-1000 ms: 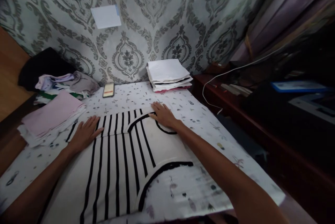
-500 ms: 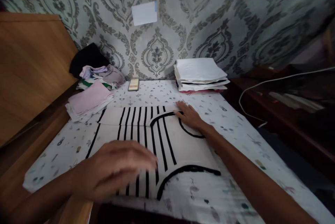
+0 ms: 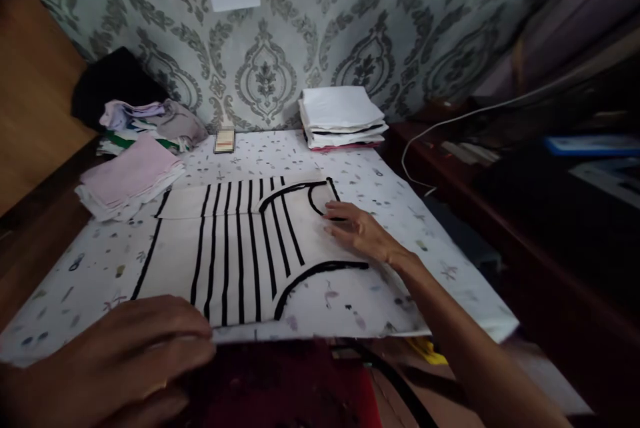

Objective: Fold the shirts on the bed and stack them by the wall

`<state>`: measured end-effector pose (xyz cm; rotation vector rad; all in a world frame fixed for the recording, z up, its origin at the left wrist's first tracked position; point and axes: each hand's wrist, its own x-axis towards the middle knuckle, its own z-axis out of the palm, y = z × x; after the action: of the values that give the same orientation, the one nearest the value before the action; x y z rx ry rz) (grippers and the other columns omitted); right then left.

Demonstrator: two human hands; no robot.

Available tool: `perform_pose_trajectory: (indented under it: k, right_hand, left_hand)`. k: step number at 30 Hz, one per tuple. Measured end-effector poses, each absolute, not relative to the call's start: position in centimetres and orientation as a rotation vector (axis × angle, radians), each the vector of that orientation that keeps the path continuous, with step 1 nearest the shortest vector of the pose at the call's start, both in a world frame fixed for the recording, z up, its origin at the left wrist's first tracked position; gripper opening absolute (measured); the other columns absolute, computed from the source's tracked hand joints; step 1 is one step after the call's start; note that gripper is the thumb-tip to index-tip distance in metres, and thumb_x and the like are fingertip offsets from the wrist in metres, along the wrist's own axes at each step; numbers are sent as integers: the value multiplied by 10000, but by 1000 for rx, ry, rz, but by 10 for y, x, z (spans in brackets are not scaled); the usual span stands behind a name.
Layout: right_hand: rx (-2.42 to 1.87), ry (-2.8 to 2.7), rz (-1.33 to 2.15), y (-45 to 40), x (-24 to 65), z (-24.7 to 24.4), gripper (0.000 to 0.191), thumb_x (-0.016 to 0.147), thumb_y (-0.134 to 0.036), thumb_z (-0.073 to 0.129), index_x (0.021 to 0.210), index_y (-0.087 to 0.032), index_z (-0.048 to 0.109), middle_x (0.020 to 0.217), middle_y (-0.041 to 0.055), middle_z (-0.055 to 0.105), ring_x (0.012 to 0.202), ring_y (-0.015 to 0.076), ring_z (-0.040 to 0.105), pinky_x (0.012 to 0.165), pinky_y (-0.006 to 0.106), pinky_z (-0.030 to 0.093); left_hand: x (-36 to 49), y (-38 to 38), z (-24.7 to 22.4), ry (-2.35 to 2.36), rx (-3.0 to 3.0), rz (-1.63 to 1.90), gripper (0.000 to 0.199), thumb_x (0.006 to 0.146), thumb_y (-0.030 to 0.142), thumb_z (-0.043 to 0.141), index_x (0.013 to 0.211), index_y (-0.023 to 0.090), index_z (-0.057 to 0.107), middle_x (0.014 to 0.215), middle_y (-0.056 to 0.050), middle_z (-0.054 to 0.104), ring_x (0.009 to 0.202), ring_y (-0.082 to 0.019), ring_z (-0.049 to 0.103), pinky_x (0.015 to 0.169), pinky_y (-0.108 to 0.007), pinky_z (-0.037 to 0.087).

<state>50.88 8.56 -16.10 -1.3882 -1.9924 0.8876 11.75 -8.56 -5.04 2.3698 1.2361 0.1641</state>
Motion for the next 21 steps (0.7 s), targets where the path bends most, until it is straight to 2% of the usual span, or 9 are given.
perform_pose_trajectory:
  k: [3,6,11,16,21]
  right_hand:
    - [-1465,-2087,845,47,528,-160,423,823,-602,643,1078,-278,738,1474,86,512,1318,354,514,984,485,549]
    - [-1509,-2226,682,24,546,-165,403,837,-552,636,1133,-293,723,1473,83,511,1360,354,464,1077,533,475]
    - [-1506,-2369,579,13,557,-168,415,847,-342,587,1247,-273,675,1512,79,481,1398,337,428,1143,552,386]
    - [-1518,-2387,540,8,551,-160,375,870,-268,504,1206,-256,671,1495,92,501,1359,310,482,1099,533,438]
    - [-1517,-2280,559,8,546,-153,266,918,-379,495,1028,-249,698,1417,104,573,1300,315,532,1089,532,443]
  left_hand:
    - [109,-75,-83,1193,2426,-24,238,920,409,562,1126,336,657,1162,-40,666,1046,-230,626,904,-380,551]
    - [92,-76,-124,1375,2460,-146,266,851,343,616,1106,285,661,1137,-65,665,1024,-270,628,891,-435,538]
    - [65,-80,-159,1527,2516,-157,324,822,235,507,1103,260,665,1126,-92,685,1031,-281,641,896,-444,524]
    - [40,-74,-170,1519,2508,-66,341,797,261,519,1101,289,671,1124,-85,709,998,-270,663,858,-387,547]
    - [25,-67,-168,1530,2444,93,299,845,341,473,1026,306,708,1138,-72,730,997,-264,691,833,-361,573]
